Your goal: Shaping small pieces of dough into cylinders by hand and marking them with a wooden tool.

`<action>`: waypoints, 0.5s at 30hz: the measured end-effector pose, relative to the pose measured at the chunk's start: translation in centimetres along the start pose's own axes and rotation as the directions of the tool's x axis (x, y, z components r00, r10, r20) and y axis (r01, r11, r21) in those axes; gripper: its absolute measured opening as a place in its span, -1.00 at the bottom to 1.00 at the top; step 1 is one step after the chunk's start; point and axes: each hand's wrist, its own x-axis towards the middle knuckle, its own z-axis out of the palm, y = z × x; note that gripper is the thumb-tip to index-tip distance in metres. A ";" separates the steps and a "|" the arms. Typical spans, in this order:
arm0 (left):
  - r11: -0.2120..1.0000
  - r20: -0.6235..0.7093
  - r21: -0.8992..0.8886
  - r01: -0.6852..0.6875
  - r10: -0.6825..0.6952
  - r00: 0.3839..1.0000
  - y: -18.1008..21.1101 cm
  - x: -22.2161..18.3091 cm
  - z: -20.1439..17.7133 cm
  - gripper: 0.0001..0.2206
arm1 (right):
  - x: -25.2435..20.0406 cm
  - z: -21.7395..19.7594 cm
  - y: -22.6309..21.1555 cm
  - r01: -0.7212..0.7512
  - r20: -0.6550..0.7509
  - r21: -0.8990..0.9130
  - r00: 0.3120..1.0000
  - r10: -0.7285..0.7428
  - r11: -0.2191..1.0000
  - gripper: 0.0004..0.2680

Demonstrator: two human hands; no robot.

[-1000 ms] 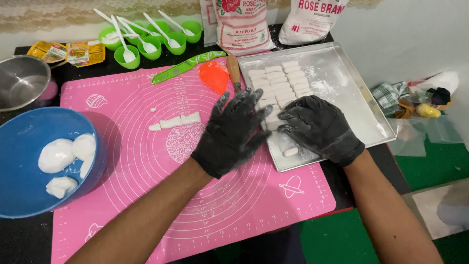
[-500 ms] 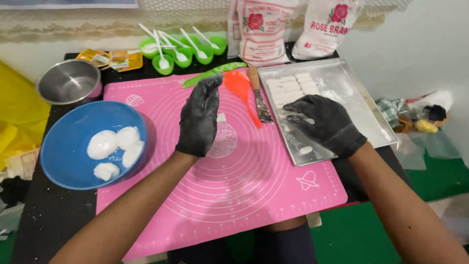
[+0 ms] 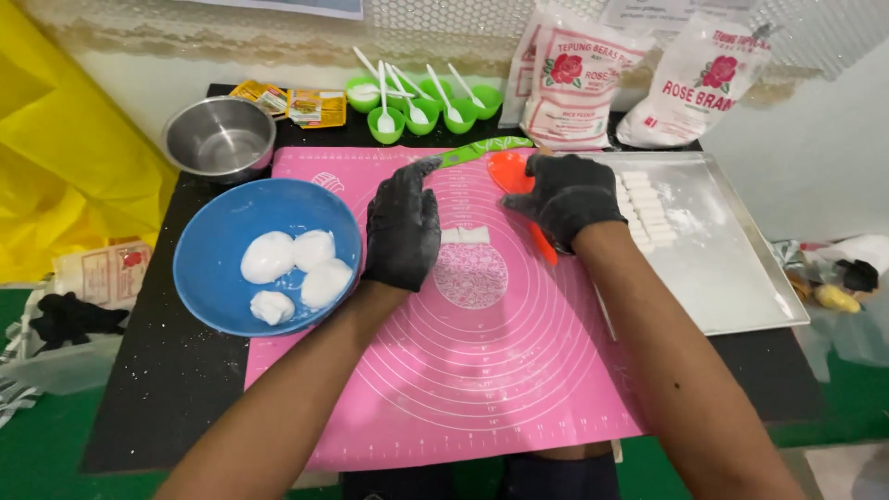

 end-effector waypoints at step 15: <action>0.954 -0.037 -0.297 0.030 -0.042 0.998 -0.2 0.0 0.1 -0.56 | 1.2 2.2 3.0 -0.162 0.041 0.167 0.987 0.158 0.972 -0.74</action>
